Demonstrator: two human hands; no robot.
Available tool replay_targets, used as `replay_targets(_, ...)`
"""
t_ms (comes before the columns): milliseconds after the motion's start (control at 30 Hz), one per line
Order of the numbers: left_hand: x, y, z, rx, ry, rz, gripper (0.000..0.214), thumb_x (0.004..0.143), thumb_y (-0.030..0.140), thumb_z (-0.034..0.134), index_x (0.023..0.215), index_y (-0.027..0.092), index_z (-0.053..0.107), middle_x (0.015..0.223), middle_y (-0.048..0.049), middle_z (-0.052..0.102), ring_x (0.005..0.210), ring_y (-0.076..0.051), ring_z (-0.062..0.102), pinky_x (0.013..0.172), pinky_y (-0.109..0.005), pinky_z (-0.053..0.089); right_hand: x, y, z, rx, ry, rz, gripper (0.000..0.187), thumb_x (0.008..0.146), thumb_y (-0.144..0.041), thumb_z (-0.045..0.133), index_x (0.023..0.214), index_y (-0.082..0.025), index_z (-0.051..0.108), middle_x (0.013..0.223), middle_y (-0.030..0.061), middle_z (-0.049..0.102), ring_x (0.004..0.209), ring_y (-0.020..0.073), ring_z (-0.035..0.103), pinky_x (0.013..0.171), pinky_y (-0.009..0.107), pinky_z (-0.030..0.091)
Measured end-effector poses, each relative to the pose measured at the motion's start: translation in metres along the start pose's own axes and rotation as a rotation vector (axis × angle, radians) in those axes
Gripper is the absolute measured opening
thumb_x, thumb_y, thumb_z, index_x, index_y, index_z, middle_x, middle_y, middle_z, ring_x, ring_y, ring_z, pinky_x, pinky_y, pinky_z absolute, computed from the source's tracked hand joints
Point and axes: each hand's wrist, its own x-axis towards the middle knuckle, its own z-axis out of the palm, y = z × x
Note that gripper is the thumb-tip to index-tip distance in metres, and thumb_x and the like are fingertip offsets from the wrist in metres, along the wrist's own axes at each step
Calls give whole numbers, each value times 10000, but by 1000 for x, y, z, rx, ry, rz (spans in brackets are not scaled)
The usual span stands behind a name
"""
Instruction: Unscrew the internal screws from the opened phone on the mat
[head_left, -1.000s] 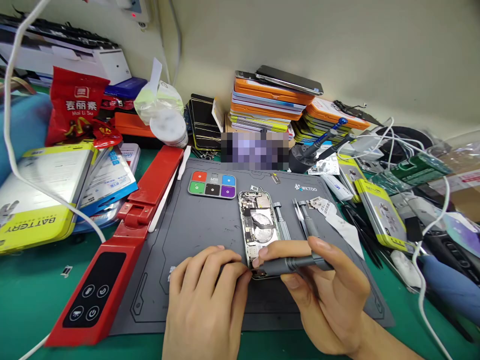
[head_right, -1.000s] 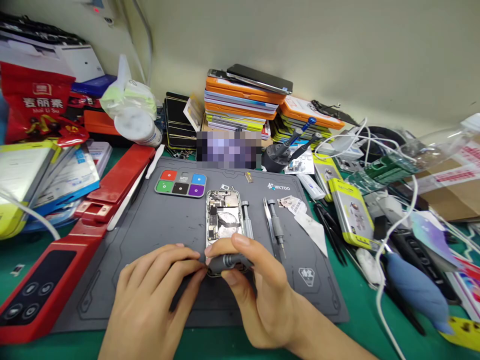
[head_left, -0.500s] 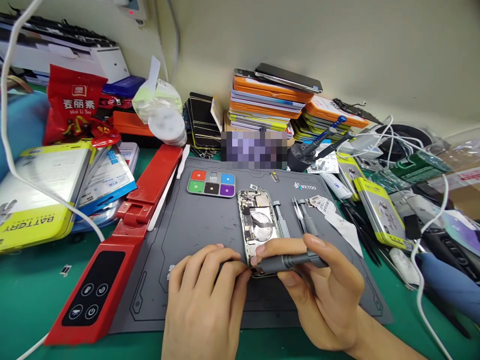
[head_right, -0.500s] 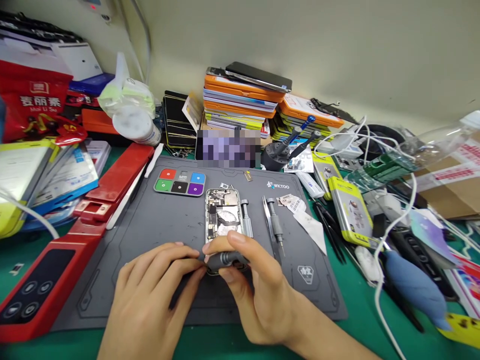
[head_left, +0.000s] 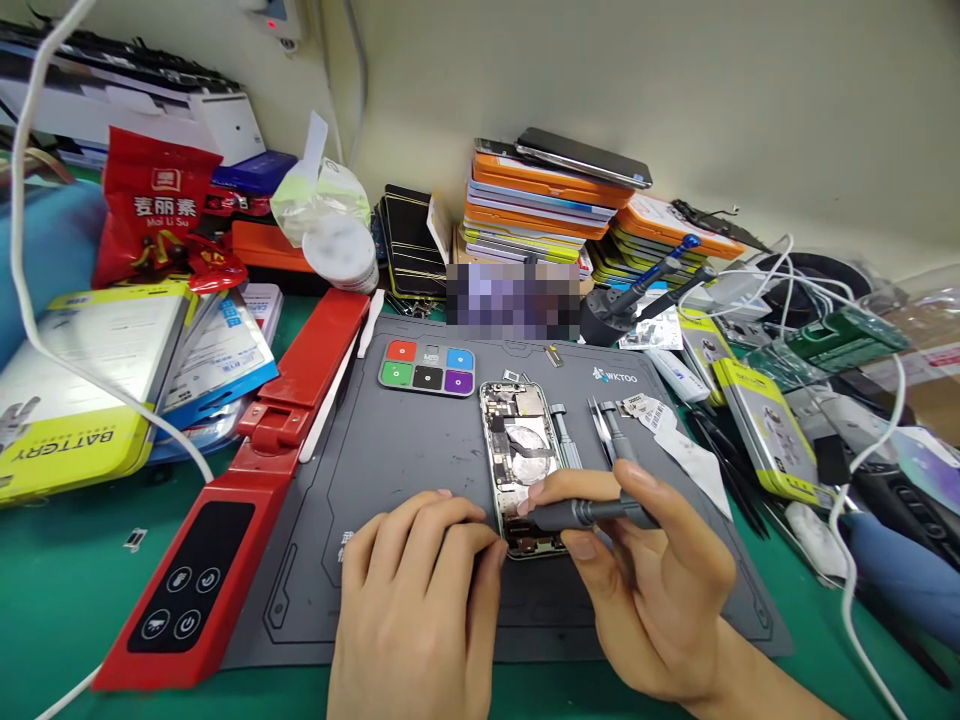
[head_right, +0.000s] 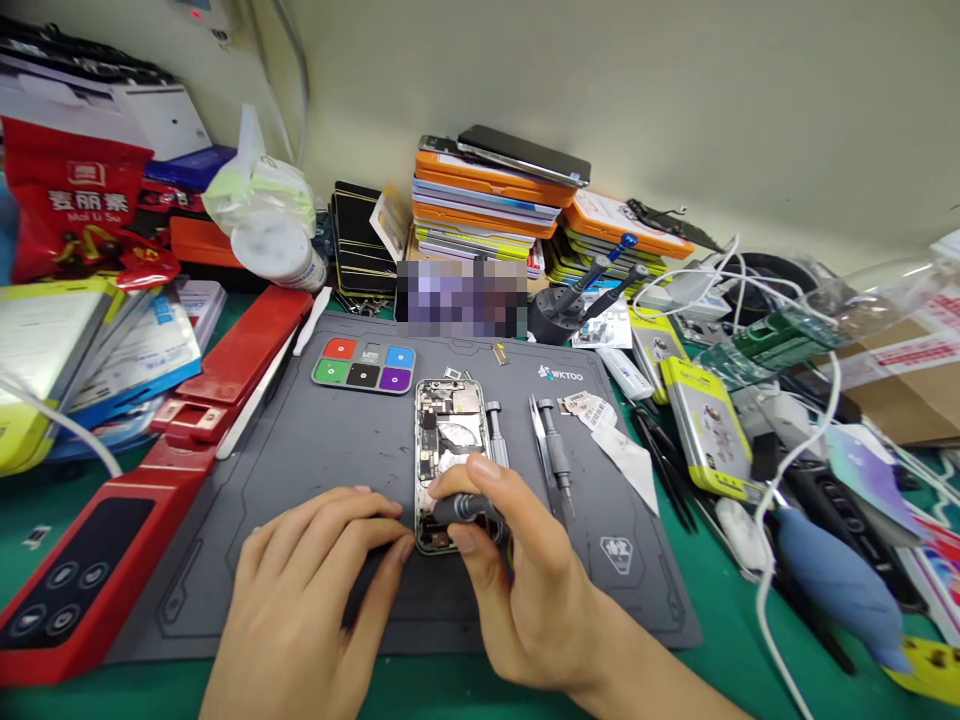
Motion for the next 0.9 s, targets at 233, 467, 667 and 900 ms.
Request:
replay_targets(233,1,2,0,17,-4,6,159,1043,137,577,1035,263,673,1095,18,769,1161,-230,631,1005,-392,356,1,2,1,35,-59,27,906,956,111,476,1711,-325,233,1266,82,634,1123,200,677,995,424,662)
replay_targets(467,1,2,0,28,-4,16,171,1040,122,570,1048,261,669,1092,4,773,1168,-239,630,1005,-395,356,2,1,2,-15,-75,29,893,965,111,485,1709,-316,239,1281,91,634,1139,203,664,1004,425,641)
replay_targets(667,0,2,2,2,10,0,178,1048,123,534,1064,264,642,1094,1,763,1168,-229,627,1013,-393,356,8,-4,-7,-185,-92,-32,703,1067,-92,569,1705,-289,351,1341,100,651,1215,224,643,1039,379,577)
replay_targets(900,-2,10,-3,-65,57,-74,210,1085,128,428,1012,260,574,978,-2,721,1023,-212,657,961,-360,393,9,-10,-13,-263,-35,-52,666,1009,-9,509,1645,-201,468,1292,114,673,1203,228,646,1006,356,566)
